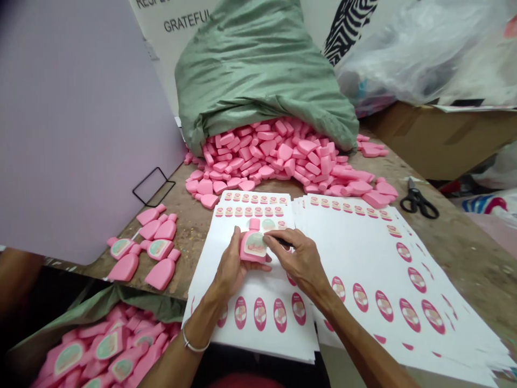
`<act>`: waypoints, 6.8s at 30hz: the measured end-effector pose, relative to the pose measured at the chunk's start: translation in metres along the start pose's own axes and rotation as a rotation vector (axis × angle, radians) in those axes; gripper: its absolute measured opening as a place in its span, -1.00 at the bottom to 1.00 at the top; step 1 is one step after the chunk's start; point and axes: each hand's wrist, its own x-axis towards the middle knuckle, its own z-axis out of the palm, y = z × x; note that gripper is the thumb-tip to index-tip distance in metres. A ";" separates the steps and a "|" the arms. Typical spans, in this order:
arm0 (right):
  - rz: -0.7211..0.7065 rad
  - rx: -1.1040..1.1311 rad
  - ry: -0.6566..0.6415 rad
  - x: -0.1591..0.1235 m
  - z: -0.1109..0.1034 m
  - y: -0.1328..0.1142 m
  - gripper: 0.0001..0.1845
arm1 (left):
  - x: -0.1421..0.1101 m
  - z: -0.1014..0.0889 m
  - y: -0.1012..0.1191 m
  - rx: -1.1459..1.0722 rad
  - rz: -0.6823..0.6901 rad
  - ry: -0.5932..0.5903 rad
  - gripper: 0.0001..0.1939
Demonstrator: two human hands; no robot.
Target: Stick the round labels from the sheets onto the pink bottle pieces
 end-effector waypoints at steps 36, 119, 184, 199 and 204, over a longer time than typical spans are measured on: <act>0.152 -0.027 -0.104 0.010 0.009 0.000 -0.36 | -0.014 -0.001 0.009 0.123 -0.035 -0.243 -0.57; -0.207 -0.604 -0.005 0.011 0.034 0.051 -0.85 | 0.008 -0.037 -0.006 0.367 0.078 0.098 -0.51; 0.131 -0.131 -0.230 0.053 0.032 0.032 -0.50 | -0.052 -0.053 0.034 0.224 0.026 -0.009 -0.59; -0.062 -0.933 -0.161 0.227 0.020 0.063 -0.46 | -0.043 -0.169 0.101 1.552 0.727 1.045 -0.40; -0.032 -0.851 -0.158 0.169 0.013 0.039 -0.45 | -0.023 -0.097 0.073 0.944 0.646 0.637 -0.71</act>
